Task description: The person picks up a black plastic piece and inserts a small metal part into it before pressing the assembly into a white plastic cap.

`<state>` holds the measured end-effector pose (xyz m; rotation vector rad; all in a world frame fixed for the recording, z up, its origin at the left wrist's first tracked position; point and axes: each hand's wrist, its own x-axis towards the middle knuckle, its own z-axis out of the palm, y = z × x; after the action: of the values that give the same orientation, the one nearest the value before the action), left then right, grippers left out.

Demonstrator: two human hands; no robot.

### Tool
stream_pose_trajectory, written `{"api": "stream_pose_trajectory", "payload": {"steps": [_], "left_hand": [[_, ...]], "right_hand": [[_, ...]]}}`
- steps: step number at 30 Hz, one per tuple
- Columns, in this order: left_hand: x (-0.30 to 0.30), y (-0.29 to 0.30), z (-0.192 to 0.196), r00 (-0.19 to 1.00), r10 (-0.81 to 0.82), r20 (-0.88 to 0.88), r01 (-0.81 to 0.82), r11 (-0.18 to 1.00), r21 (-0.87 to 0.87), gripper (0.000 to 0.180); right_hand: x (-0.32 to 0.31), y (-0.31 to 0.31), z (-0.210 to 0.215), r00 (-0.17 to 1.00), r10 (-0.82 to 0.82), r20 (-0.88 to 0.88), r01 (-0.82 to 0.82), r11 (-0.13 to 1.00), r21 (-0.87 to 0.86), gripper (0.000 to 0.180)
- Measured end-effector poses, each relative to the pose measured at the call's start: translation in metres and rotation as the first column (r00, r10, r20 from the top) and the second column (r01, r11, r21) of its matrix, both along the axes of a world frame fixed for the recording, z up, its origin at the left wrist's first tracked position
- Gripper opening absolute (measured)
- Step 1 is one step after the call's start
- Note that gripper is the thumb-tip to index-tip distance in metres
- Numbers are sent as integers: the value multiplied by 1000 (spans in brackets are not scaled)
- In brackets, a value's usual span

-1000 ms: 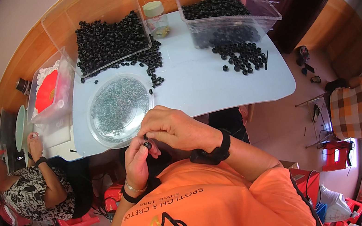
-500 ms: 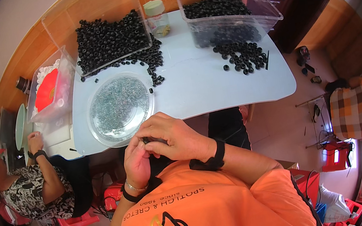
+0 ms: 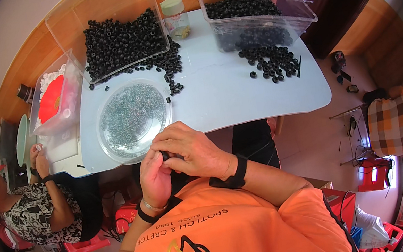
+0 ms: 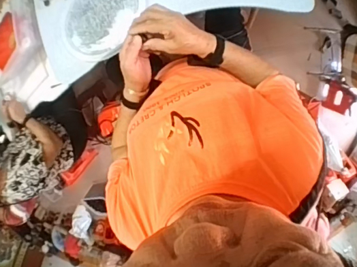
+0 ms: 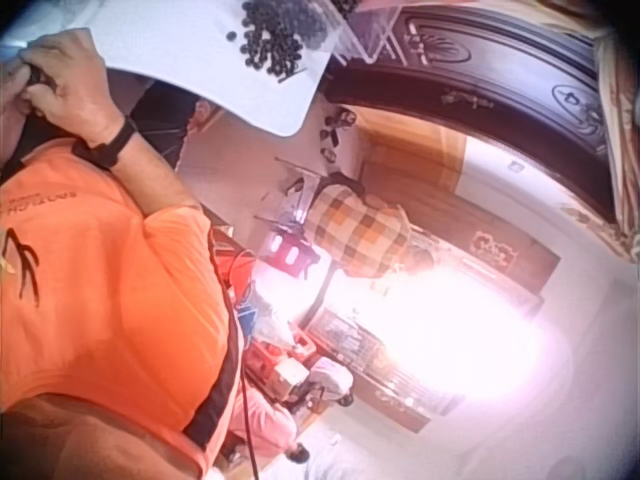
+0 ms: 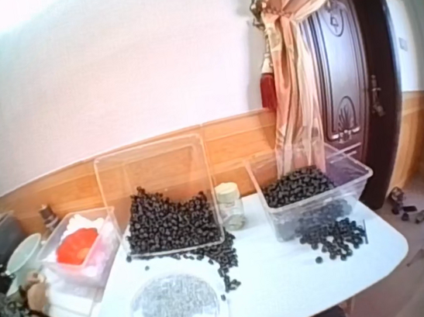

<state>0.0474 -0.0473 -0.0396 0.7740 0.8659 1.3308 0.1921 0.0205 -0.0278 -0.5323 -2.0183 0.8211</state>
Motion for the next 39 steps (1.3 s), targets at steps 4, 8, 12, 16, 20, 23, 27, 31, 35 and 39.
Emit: {"api": "stream_pose_trajectory", "payload": {"steps": [4, 8, 12, 16, 20, 23, 27, 31, 35, 39], "left_hand": [[3, 1, 3, 997, 72, -23, -73, 997, -14, 30], [1, 0, -3, 994, 100, -41, -99, 995, 19, 26], [2, 1, 5, 992, 55, -110, -56, 998, -2, 28], [4, 1, 7, 998, 70, 1, -70, 996, -47, 32], [-4, -2, 2, 995, -91, -29, 91, 996, -2, 36], [-3, -5, 2, 995, -74, -68, 74, 997, 1, 37], [2, -7, 6, 994, -20, -108, 17, 999, -32, 37], [5, -5, 8, 988, -9, -154, 4, 1000, -28, 40], [5, -3, 3, 992, -26, -121, 21, 999, -38, 38], [6, 2, 3, 998, -21, -66, 19, 999, -28, 37]], "right_hand": [[-1, -1, 0, 1000, 0, 21, 1, 999, -34, 41], [1, -2, 4, 998, -53, 23, 54, 997, -48, 39], [3, -3, 7, 994, -85, 64, 84, 996, 12, 33], [3, -1, 5, 995, -100, 24, 99, 995, 31, 30], [4, -2, 4, 994, -107, -19, 108, 993, 42, 27], [5, -5, 4, 995, -95, -15, 95, 994, 45, 27], [5, -7, 5, 995, -92, -36, 95, 993, 70, 26], [5, -8, -4, 992, -118, -49, 122, 989, 84, 25], [6, -8, -8, 992, -120, -33, 123, 986, 111, 27], [7, -6, 2, 988, -141, -61, 144, 988, 49, 19]]}}
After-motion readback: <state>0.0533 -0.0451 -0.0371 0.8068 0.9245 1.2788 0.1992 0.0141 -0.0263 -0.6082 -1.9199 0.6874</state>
